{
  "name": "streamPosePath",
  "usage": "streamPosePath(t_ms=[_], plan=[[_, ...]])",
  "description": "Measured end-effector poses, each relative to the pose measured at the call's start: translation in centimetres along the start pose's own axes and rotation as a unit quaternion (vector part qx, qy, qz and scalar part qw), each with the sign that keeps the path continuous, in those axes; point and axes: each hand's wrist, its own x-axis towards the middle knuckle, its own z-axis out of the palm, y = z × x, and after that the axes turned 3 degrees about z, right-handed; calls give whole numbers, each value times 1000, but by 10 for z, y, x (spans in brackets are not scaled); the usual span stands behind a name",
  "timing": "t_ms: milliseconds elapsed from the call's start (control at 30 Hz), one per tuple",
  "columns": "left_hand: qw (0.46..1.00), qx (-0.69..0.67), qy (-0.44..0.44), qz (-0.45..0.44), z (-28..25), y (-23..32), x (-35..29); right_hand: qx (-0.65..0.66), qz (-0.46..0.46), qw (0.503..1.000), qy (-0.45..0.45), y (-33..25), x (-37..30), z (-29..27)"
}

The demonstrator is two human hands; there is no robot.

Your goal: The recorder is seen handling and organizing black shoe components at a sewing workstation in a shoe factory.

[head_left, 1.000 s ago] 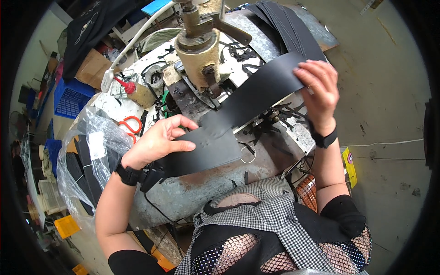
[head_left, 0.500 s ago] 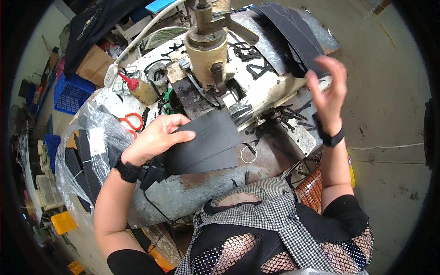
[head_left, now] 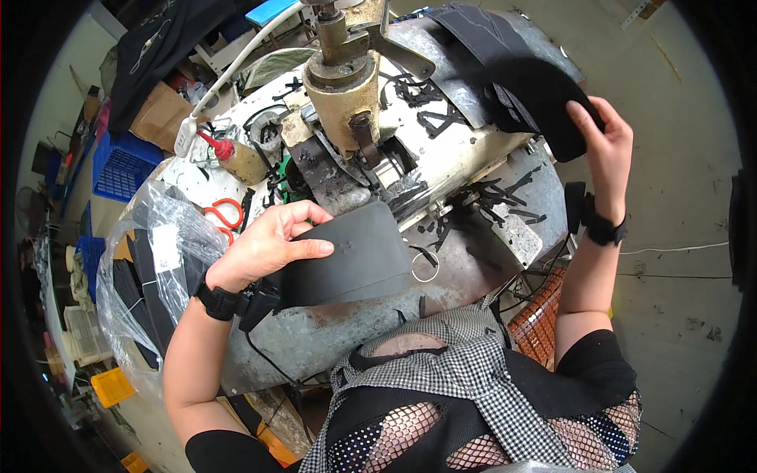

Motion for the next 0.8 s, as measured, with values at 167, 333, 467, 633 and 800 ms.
streamPosePath(t_ms=[167,333,467,633,800], plan=[[1000,30,3,3,-6,-5,-4,-108,63,990,58,9,19,17],[999,1,35,22,1,0,10,-139,-269,949,-90,-5,-44,61],[995,86,58,5,8,8,22,-173,-305,927,-134,-10,-62,91],[992,113,47,-15,9,15,19,-181,-428,885,-35,-4,-40,81],[999,33,26,-14,10,9,3,-41,-258,964,44,-7,-15,43]])
